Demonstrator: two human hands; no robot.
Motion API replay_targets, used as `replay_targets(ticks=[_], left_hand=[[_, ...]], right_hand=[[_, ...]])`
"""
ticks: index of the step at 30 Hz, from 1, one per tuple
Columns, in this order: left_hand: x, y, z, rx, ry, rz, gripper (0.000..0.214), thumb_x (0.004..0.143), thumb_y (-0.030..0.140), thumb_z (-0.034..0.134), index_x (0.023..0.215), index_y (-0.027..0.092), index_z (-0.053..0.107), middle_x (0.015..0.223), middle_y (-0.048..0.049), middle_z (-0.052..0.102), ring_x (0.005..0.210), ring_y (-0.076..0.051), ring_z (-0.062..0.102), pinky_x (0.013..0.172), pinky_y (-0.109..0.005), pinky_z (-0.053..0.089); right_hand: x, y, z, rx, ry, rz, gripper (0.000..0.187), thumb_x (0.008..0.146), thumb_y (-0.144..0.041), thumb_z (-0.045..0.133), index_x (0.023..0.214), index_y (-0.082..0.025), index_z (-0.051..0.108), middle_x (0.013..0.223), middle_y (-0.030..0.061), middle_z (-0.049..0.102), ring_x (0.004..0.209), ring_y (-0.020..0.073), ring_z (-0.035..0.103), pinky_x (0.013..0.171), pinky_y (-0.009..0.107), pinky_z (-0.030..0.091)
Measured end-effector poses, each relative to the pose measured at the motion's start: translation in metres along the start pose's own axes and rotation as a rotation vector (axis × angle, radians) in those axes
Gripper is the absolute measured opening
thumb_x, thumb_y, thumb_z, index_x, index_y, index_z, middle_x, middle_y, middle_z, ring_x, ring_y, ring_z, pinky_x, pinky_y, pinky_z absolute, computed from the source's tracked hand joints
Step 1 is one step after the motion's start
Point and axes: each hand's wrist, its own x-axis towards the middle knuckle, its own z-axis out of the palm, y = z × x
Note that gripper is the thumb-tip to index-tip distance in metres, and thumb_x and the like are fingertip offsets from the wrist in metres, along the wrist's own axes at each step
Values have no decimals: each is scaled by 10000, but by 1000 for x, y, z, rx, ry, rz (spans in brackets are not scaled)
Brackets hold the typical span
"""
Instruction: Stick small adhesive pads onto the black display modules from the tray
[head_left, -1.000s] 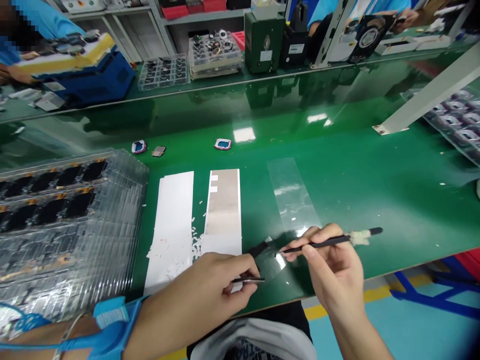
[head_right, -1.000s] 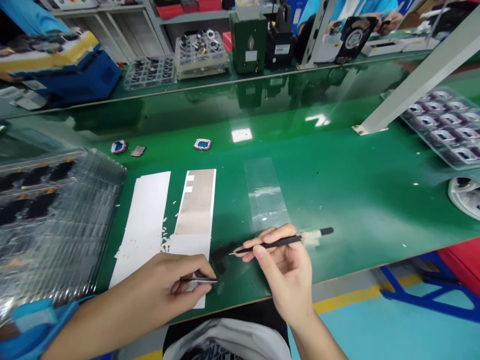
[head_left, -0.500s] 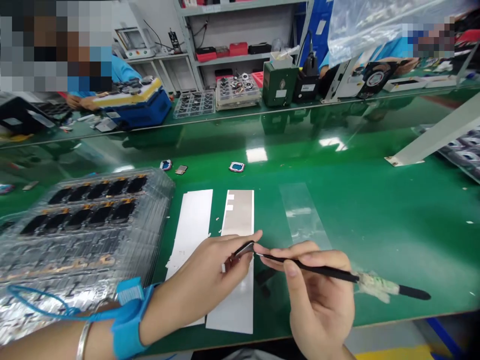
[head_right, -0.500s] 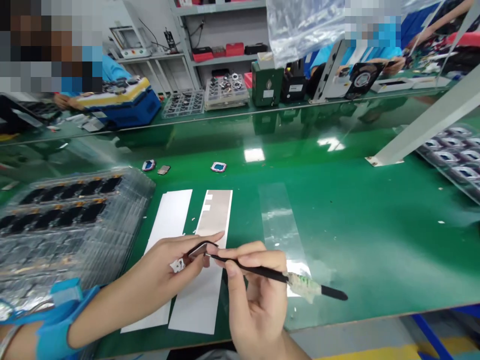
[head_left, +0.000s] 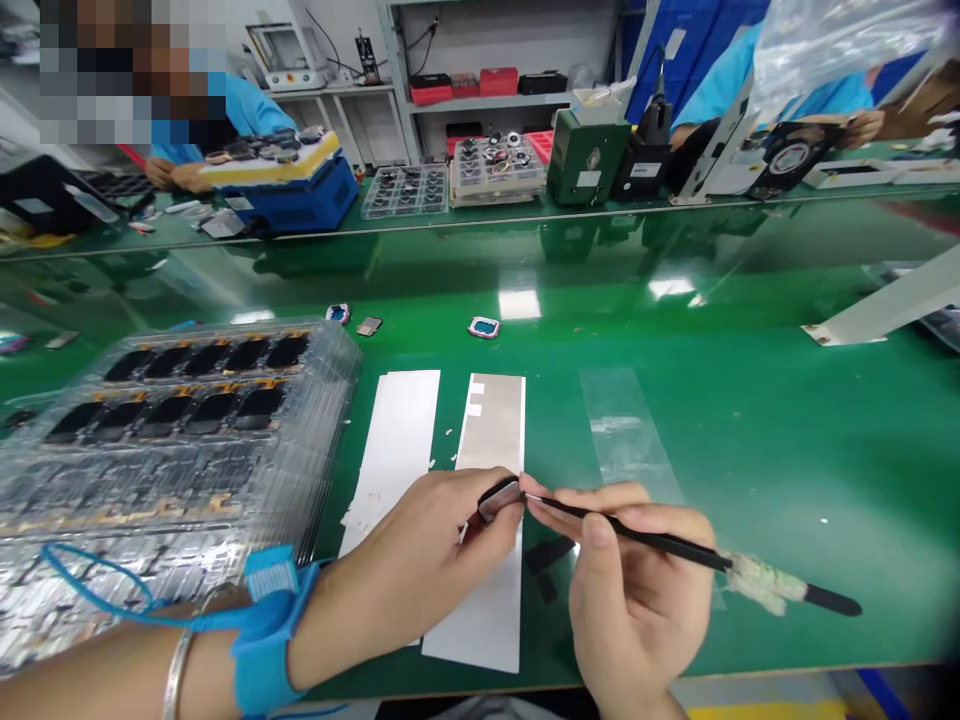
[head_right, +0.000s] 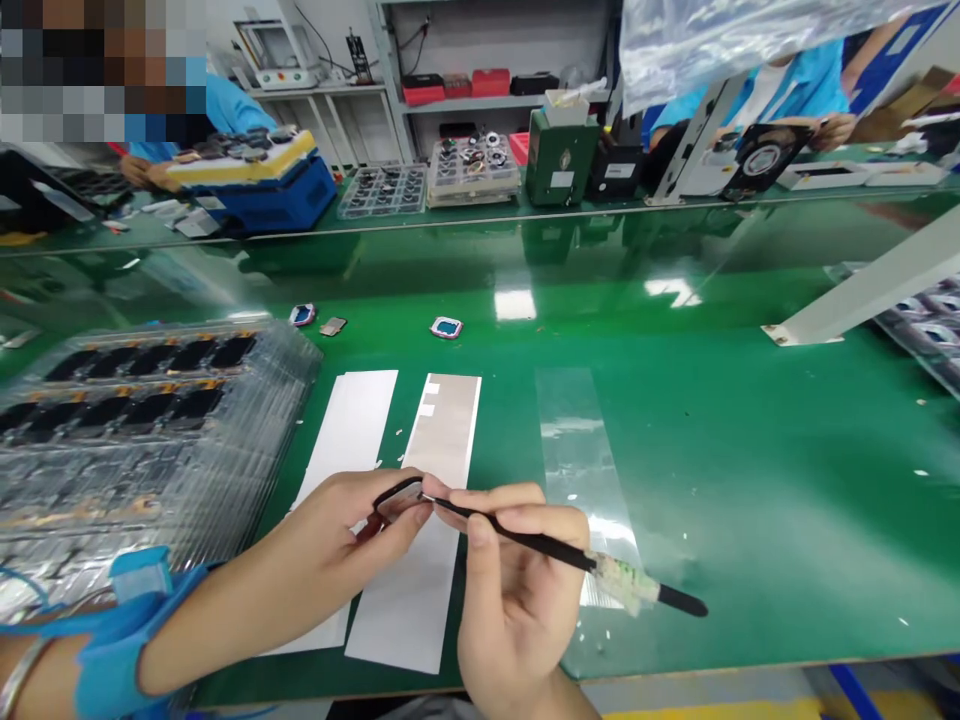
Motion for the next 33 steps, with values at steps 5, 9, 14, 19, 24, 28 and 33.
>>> replay_targets(ticks=[5,9,14,19,24,28,33], left_hand=[[0,2,1,-35,-49,-45,248,994,219,377,762,206,461,692,70,437,619,-105,379,570,-233,316],[-2,0,2,-64,-80,-69,238,1008,252,355,805,212,472,720,61,443,643,-118,376,584,-240,329],[-3,2,1,-33,-89,-80,226,1006,270,365,845,207,511,759,41,519,666,-125,440,600,-237,381],[-4,-2,1,5,-36,-46,254,1019,264,356,1082,218,598,983,-11,651,914,-166,592,845,-293,484],[-11,-9,6,64,-20,-24,424,1041,293,305,1462,273,355,1352,-43,545,1275,-175,483,1109,-359,378],[-14,-9,8,178,-18,0,488,1045,318,247,1530,270,227,1291,-63,571,1224,-207,532,1029,-385,466],[-13,-7,6,253,-6,41,513,1041,316,212,1549,256,167,1262,-84,584,1118,-226,596,920,-388,527]], right_hand=[[0,2,-2,31,60,-13,265,939,6,443,1055,-220,519,960,17,671,886,156,743,753,339,679],[-2,3,-3,15,65,-47,281,928,26,439,1061,-210,516,965,29,674,901,172,738,755,368,681],[-1,3,-7,-11,89,-106,300,900,58,449,1054,-188,525,944,29,672,886,174,732,737,368,686],[-3,2,-2,-65,27,-103,268,889,45,479,1018,-184,529,936,43,700,897,203,746,789,390,671],[-9,4,3,-100,-7,-153,299,888,58,483,1051,-189,525,960,42,694,946,190,733,863,418,651],[-10,7,3,-96,-4,-179,307,882,70,490,1061,-176,532,967,51,684,945,188,726,872,442,649],[-9,9,4,-96,-46,-189,352,859,108,478,1069,-169,527,991,49,688,980,181,719,918,434,631]])
